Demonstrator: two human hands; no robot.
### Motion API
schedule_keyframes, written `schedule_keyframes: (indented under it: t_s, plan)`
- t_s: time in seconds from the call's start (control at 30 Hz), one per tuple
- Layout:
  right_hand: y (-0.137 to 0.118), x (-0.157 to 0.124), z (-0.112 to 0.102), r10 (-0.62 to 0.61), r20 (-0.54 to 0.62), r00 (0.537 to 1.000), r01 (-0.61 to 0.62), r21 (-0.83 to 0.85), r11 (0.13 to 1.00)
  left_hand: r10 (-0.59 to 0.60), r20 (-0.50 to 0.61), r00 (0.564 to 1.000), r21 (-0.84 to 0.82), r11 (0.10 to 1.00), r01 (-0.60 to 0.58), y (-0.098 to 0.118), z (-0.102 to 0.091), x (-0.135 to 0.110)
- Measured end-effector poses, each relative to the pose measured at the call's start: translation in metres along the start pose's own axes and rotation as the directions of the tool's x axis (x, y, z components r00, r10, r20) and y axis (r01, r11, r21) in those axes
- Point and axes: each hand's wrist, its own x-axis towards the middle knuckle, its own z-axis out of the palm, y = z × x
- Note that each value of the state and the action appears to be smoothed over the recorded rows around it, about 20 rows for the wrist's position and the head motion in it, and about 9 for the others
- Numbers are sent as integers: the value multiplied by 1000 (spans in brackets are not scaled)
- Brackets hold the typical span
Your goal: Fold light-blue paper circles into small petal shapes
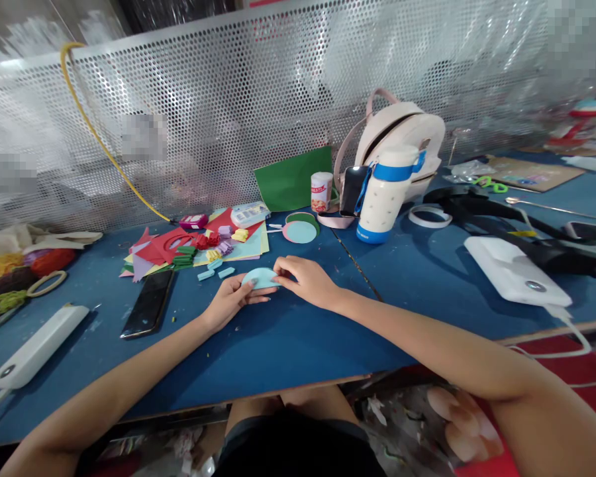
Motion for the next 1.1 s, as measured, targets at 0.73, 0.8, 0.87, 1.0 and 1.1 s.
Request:
schedule_keyframes:
  t_s: [0.73,0.8,0.87,1.0,1.1]
  plan:
    - [0,-2,0,38,10,999,-39,91,995,-15,-35,999,5,1000,16,0,1,0]
    - [0,-2,1,37,13,999,-38,83,996,-18,-40,999,1,1000,18,0,2,0]
    - [1,-2,1,40,14,999,-41,77,996,-21,-43,999,2,1000,21,0,2,0]
    - [1,-2,1,43,8,999,-44,68,997,-24,-47,999,15,1000,25,1,3,-1]
    - [1,-1,2,44,0,999,-44,68,997,-27,-41,999,19,999,28,1,4,-1]
